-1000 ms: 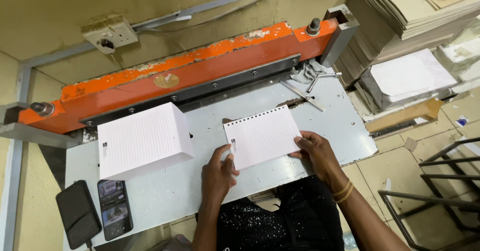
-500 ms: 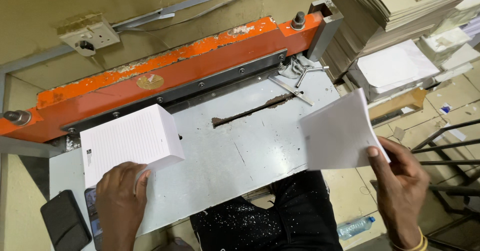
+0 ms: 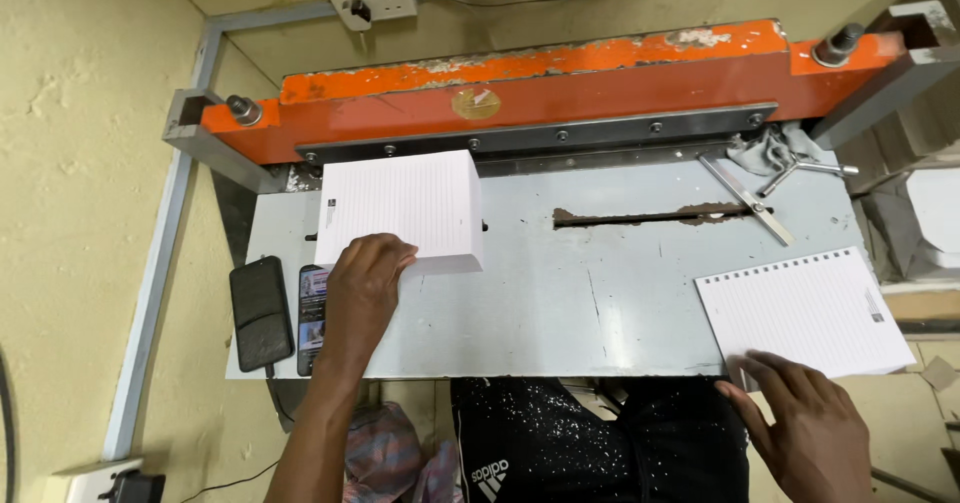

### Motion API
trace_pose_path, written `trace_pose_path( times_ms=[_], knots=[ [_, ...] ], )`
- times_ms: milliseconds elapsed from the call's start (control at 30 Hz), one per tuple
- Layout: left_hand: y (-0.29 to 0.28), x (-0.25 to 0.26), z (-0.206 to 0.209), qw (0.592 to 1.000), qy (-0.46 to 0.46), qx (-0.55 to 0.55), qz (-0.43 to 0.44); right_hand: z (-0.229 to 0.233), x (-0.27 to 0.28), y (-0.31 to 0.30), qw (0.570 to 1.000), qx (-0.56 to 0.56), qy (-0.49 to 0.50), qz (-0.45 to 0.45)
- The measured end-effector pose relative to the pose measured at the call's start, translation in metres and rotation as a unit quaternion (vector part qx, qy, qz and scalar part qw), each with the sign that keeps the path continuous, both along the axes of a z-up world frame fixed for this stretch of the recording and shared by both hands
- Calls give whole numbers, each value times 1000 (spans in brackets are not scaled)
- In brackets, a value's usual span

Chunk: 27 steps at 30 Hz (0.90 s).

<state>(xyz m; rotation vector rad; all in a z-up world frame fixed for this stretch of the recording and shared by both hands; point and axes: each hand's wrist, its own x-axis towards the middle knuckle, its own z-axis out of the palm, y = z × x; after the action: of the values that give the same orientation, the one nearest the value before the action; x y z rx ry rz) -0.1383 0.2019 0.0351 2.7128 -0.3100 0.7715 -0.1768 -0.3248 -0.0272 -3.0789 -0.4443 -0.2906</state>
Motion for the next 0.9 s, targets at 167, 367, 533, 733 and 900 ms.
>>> trace_pose_path(
  times_ms=[167, 367, 533, 733, 900],
  knots=[
    [4, 4, -8, 999, -28, 28, -13, 61, 25, 55, 967, 211, 140, -31],
    [9, 9, -50, 991, -109, 44, 59, 126, 82, 199, 672, 613, 415, -24],
    [-19, -51, -84, 989, -146, 27, 25, 111, 104, 266, 524, 644, 552, -79],
    [-76, -101, -55, 845, -90, -456, 265, 96, 79, 199, 672, 532, 515, 14],
    [-122, -77, -25, 559, 318, -760, 98, 70, 59, 114, 780, 391, 488, -9]
  ],
)
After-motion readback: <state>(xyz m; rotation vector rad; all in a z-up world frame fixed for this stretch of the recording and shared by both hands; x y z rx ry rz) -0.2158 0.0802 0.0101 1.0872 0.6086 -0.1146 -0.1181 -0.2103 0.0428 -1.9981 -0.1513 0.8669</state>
